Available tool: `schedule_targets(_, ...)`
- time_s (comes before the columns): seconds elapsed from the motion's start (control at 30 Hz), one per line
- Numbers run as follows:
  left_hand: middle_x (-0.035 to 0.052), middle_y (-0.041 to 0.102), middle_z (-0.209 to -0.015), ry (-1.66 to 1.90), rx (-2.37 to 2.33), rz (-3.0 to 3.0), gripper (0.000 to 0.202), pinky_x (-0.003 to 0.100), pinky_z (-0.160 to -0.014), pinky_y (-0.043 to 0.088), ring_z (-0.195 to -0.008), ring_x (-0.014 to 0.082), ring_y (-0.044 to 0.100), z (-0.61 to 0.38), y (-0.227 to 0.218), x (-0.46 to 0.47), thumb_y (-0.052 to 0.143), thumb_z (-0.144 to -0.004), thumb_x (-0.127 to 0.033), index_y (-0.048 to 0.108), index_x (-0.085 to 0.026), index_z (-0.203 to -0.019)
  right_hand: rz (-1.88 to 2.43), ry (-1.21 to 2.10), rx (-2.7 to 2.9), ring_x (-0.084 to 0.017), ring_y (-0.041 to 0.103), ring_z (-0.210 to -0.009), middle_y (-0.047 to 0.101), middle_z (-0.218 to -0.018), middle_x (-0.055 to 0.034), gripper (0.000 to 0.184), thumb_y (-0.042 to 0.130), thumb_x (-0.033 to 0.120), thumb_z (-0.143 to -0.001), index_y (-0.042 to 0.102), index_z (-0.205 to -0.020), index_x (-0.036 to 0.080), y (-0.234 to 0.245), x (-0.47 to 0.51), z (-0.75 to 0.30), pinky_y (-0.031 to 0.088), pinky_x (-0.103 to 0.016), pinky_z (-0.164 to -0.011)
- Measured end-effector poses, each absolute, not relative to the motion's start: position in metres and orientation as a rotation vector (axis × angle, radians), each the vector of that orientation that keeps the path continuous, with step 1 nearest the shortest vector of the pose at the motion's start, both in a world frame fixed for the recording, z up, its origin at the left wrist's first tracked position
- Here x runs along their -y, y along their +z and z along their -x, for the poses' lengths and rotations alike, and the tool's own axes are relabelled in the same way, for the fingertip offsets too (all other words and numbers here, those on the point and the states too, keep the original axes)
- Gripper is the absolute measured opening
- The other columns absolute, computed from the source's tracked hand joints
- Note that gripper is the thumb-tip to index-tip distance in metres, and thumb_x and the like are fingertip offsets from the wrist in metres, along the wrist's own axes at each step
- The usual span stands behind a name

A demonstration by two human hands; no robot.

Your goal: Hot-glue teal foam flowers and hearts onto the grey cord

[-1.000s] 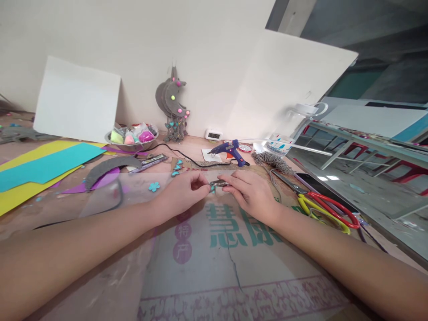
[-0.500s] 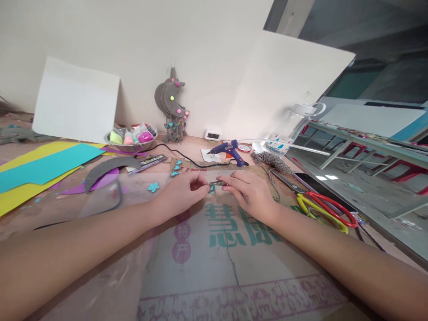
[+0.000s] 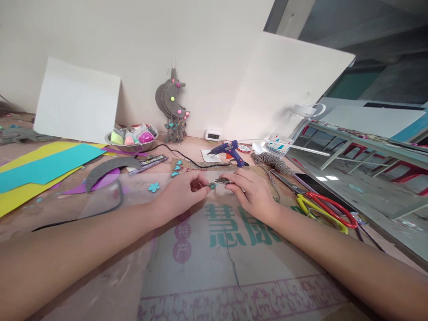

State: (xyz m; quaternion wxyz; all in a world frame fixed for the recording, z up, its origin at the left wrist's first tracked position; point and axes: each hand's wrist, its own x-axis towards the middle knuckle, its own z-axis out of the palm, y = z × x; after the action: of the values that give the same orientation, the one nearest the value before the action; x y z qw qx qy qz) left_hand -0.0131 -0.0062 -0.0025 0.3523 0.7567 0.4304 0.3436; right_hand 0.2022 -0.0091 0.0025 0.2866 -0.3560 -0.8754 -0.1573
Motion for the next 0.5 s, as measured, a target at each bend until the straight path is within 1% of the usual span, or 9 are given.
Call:
schedule_targets(0.23, -0.0014, 0.063, -0.074, 0.947, -1.044, -1.998, 0.01, 0.025, -0.065, 0.046, -0.069, 0.0137, 0.06, 0.013, -0.0039, 0.0073, 0.052, -0.077, -0.029, 0.055, -0.019, -0.075, 0.942, -0.423, 2.353, -0.017, 0.054, -0.07, 0.058, -0.076, -0.0051, 0.025, 0.044, 0.028, -0.091, 0.062, -0.105, 0.016, 0.0023, 0.0085, -0.2039, 0.041, -0.029, -0.065)
schedule_targets(0.37, -0.0019, 0.064, -0.077, 0.977, -1.049, -2.018, 0.013, 0.024, -0.067, 0.044, -0.071, 0.0127, 0.058, 0.0154, 0.0003, 0.0082, 0.05, -0.08, -0.028, 0.059, -0.019, -0.076, 0.948, -0.36, 2.327, -0.017, 0.053, -0.072, 0.058, -0.076, -0.0054, 0.024, 0.045, 0.026, -0.09, 0.062, -0.105, 0.016, 0.0032, 0.0086, -0.2046, 0.041, -0.029, -0.066)
schedule_targets(0.5, -0.0029, 0.065, -0.079, 1.029, -1.087, -2.135, 0.012, 0.025, -0.071, 0.042, -0.076, 0.0135, 0.058, 0.0167, 0.0054, 0.0106, 0.051, -0.08, -0.027, 0.06, -0.02, -0.075, 0.986, -0.312, 2.283, -0.018, 0.054, -0.076, 0.057, -0.081, -0.0065, 0.027, 0.045, 0.029, -0.09, 0.059, -0.109, 0.016, 0.0036, 0.0084, -0.2039, 0.043, -0.03, -0.069)
